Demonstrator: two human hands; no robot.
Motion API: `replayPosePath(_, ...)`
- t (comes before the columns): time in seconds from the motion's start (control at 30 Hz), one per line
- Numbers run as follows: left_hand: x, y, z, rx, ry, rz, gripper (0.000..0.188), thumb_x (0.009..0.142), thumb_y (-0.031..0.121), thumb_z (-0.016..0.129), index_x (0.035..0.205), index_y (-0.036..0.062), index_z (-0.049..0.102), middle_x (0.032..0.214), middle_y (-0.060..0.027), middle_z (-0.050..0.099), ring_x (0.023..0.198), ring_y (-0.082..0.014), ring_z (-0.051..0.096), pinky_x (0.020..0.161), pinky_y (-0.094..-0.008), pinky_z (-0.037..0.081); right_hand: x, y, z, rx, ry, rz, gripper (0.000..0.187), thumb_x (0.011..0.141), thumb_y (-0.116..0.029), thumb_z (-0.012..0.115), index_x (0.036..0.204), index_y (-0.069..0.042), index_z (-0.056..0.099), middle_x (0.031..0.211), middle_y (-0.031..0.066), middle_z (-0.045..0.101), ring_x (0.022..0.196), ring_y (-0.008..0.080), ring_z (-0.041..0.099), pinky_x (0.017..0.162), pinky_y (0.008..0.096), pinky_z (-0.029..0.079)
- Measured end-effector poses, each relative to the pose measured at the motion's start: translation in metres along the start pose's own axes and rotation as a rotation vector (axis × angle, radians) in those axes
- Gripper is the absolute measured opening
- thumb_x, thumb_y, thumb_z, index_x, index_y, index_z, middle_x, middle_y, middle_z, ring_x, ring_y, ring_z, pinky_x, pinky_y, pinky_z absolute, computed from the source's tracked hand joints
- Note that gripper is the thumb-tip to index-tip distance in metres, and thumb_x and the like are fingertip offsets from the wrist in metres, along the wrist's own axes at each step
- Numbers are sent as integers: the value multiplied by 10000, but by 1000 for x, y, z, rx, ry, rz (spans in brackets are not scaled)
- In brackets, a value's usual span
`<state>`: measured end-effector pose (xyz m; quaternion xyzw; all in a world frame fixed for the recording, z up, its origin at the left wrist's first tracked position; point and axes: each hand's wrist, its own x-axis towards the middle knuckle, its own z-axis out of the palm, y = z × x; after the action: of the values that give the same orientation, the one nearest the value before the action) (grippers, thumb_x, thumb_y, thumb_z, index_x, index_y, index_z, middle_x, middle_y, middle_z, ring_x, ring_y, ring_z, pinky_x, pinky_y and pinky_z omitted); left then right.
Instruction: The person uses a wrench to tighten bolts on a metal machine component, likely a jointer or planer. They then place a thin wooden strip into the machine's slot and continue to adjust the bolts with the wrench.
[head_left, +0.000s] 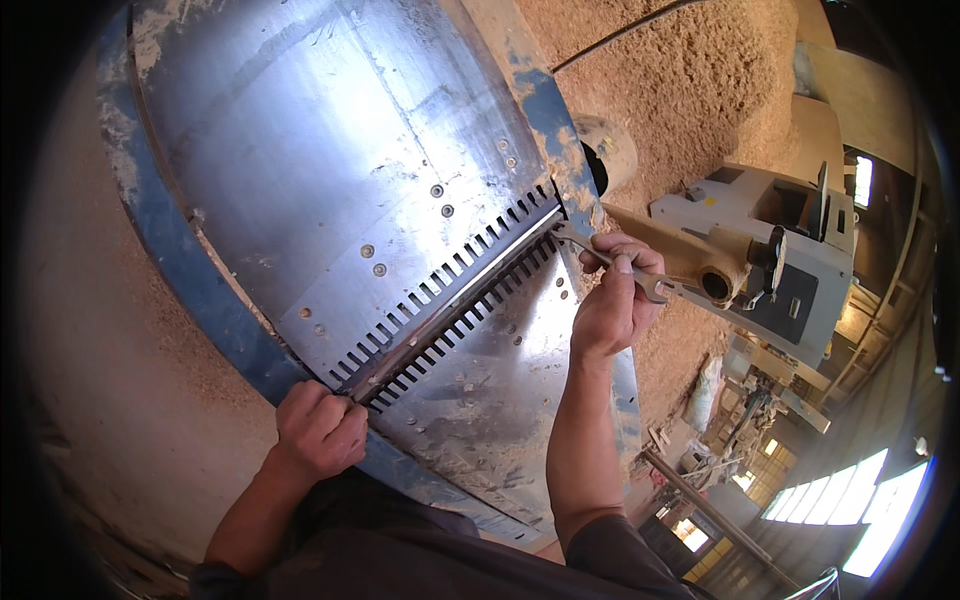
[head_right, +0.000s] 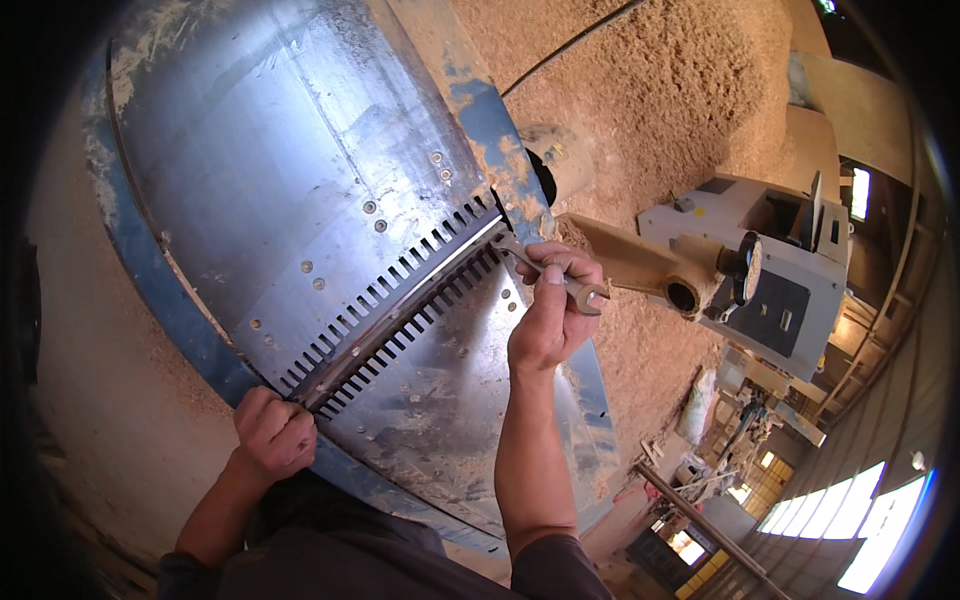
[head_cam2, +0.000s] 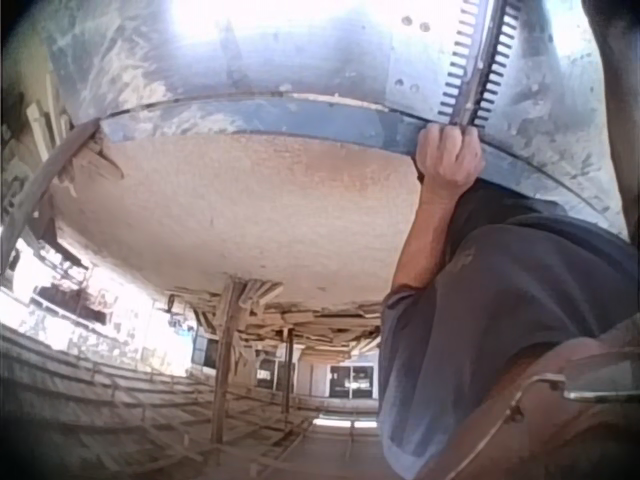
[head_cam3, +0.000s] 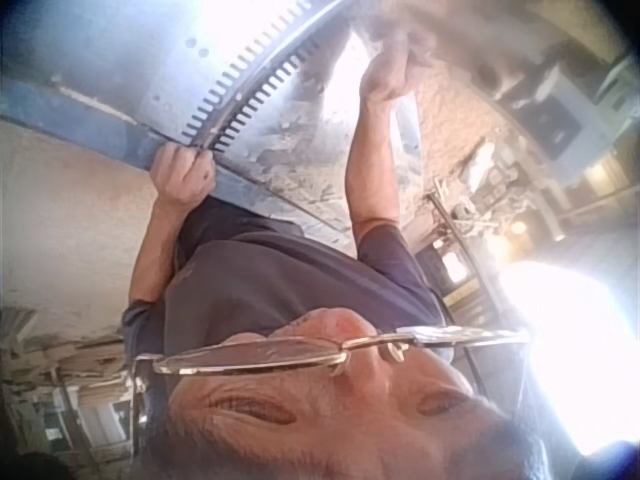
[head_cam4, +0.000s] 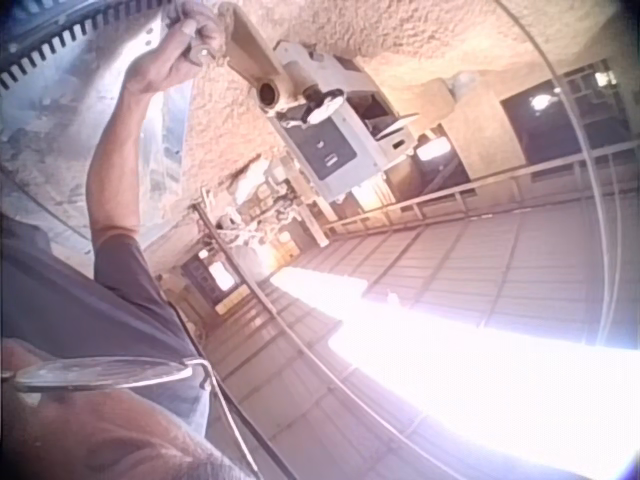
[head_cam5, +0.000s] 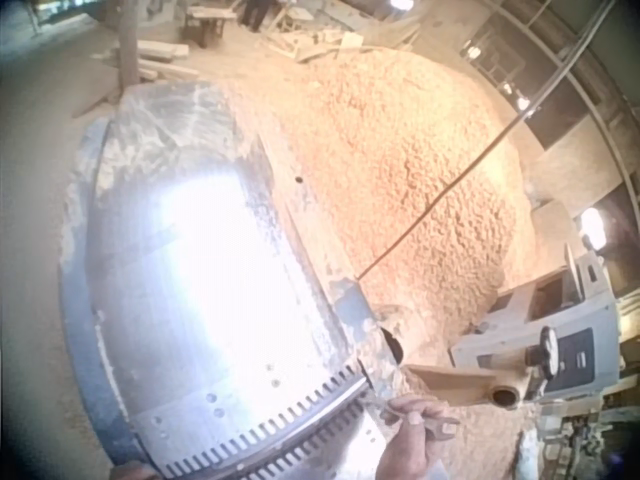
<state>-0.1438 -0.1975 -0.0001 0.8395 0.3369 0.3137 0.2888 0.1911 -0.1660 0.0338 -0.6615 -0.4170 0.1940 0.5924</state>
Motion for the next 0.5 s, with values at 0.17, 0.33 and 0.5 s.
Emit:
replayPosePath(0.17,-1,-1,1,-7,-2,1,214,546,-11,707,744,55,654,729,-32,517,621,-221,515,523,-342,372,11,5,-4,33,-33,-61,95,1011,-74,509,1019,15,541,1068,204,640,837,187,615,764,320,544)
replayPosePath(0.33,0,0,0,-6,-12,-3,209,553,-12,708,742,57,652,729,-29,517,622,-220,515,525,-341,370,15,7,2,59,-47,-57,88,1003,-77,531,1022,8,546,1052,197,650,823,191,619,753,317,535)
replayPosePath(0.5,2,2,1,-19,-9,-18,203,555,-71,664,683,63,582,726,-43,477,638,-243,495,532,-351,373,17,8,2,50,-47,-8,86,1002,-81,541,1021,2,551,1049,190,659,810,188,624,750,314,533)
